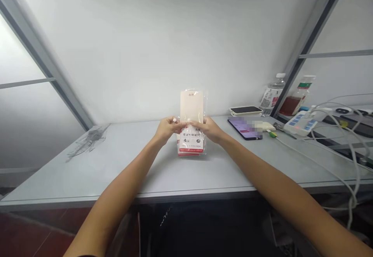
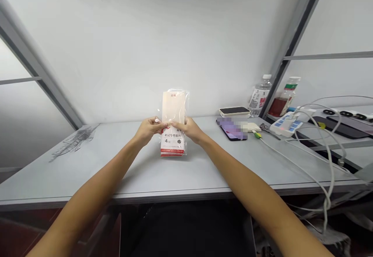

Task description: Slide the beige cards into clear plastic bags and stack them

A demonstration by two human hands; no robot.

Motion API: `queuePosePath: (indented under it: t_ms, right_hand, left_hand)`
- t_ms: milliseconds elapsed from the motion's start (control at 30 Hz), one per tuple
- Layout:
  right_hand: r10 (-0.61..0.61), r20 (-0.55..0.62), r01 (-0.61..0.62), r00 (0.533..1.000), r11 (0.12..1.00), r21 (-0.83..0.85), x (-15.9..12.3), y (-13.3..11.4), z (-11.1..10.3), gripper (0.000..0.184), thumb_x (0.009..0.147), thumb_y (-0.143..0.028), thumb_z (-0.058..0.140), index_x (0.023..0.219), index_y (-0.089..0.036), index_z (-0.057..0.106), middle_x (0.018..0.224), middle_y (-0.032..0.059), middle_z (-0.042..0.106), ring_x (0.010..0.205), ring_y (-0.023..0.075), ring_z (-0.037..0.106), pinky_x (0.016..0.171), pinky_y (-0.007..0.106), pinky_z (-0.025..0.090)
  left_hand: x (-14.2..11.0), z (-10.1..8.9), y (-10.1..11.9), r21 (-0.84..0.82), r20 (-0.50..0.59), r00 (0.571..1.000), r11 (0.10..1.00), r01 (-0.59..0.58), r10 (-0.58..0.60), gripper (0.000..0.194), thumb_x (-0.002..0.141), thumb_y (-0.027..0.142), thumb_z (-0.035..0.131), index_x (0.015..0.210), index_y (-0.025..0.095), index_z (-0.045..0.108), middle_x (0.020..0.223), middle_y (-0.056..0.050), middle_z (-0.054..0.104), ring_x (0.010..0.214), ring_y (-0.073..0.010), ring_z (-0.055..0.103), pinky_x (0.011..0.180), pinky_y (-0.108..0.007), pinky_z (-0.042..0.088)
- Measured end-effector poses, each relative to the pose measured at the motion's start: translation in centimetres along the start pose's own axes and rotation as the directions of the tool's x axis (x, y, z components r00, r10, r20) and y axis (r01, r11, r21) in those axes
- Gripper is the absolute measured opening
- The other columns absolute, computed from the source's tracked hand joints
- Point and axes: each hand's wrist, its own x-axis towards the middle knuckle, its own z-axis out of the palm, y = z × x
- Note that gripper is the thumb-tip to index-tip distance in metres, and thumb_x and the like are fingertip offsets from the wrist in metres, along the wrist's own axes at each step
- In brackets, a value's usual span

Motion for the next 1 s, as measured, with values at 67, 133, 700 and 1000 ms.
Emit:
queuePosePath:
  t_ms: [67,133,700,1000]
  right_hand:
    - [0.011,-0.011,-0.01,1.0,1.0,0.02,-0.01,-0.08,0.02,0.037,0.071,-0.047,0.066,0.091,-0.015,0.066,0.084,0.0066,0.068,0.075,0.0209,0.063,0.069,0.032,0.049]
    - [0.026,-0.028,-0.025,0.999,0.999,0.031,-0.04,-0.2,0.0,0.038,0.071,-0.047,0.066,0.091,-0.015,0.065,0.082,0.0063,0.068,0.072,0.0203,0.063,0.068,0.032,0.05]
    - [-0.027,-0.153,0.016,0.988,0.997,-0.075,0.41,0.25,-0.58,0.037,0.069,-0.05,0.066,0.08,-0.015,0.064,0.077,0.0058,0.067,0.067,0.0177,0.061,0.058,0.028,0.047]
    - [-0.02,-0.095,0.017,0.995,0.999,-0.037,0.01,-0.25,-0.09,0.037,0.069,-0.05,0.067,0.083,-0.016,0.064,0.081,0.0058,0.069,0.07,0.0203,0.063,0.062,0.031,0.049]
  left_hand:
    - [-0.1,-0.04,0.11,-0.007,0.037,0.999,1.0,-0.013,0.013,0.033,0.053,0.031,0.078,0.061,0.014,0.051,0.063,-0.001,0.06,0.059,-0.011,0.055,0.057,-0.027,0.042]
    - [-0.21,-0.13,0.2,0.0,0.112,0.994,1.0,-0.009,0.009,0.028,0.059,0.034,0.075,0.066,0.013,0.058,0.068,-0.003,0.062,0.064,-0.012,0.056,0.06,-0.027,0.043]
    - [-0.03,-0.15,0.48,-0.116,0.055,0.998,0.992,0.042,-0.036,0.06,0.069,0.07,0.049,0.068,0.012,0.062,0.066,-0.009,0.062,0.058,-0.0157,0.058,0.05,-0.028,0.044]
    - [-0.16,0.17,-0.25,-0.019,0.166,0.986,0.999,0.029,-0.026,0.053,0.066,0.066,0.057,0.07,0.013,0.06,0.066,-0.005,0.06,0.056,-0.0113,0.053,0.051,-0.024,0.042]
